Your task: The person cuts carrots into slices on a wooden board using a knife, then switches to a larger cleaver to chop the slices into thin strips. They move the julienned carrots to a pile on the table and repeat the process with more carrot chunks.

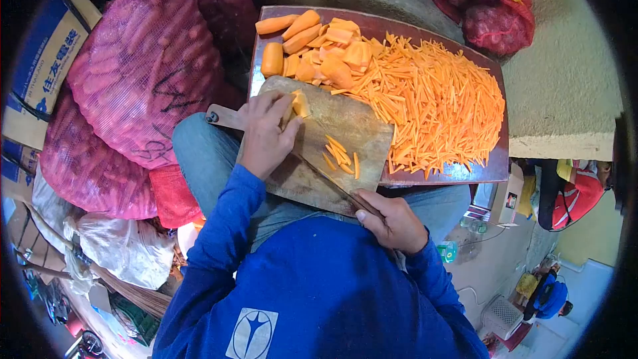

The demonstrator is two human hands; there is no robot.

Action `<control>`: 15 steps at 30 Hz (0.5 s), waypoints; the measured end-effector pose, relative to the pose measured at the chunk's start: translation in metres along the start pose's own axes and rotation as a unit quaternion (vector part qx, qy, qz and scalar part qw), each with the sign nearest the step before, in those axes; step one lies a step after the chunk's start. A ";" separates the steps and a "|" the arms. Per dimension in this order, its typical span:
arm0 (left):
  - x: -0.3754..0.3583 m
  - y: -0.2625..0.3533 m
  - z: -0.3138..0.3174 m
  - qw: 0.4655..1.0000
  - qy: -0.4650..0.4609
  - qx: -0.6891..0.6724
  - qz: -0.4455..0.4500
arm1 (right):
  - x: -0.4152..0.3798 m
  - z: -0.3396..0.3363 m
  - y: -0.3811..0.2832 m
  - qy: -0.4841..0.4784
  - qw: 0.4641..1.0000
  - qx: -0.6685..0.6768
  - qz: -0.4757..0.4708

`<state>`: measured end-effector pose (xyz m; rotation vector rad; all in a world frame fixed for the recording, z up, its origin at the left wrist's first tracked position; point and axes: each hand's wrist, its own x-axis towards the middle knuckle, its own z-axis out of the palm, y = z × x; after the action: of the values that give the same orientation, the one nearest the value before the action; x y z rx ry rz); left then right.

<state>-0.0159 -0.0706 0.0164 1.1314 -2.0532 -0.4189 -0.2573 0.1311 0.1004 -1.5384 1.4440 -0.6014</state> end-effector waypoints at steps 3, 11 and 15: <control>0.010 -0.005 0.002 0.998 -0.040 0.032 0.024 | 0.006 -0.013 0.012 0.006 0.999 -0.036 -0.001; 0.003 -0.011 0.002 0.993 -0.050 0.069 0.085 | 0.045 -0.073 0.040 0.139 0.985 -0.079 0.067; -0.016 -0.002 0.008 0.991 -0.087 0.042 0.088 | 0.045 -0.060 0.044 0.226 0.968 -0.098 -0.049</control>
<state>-0.0146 -0.0588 0.0026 0.9790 -2.3206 -0.3571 -0.3210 0.0755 0.0806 -1.7065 1.8181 -0.9378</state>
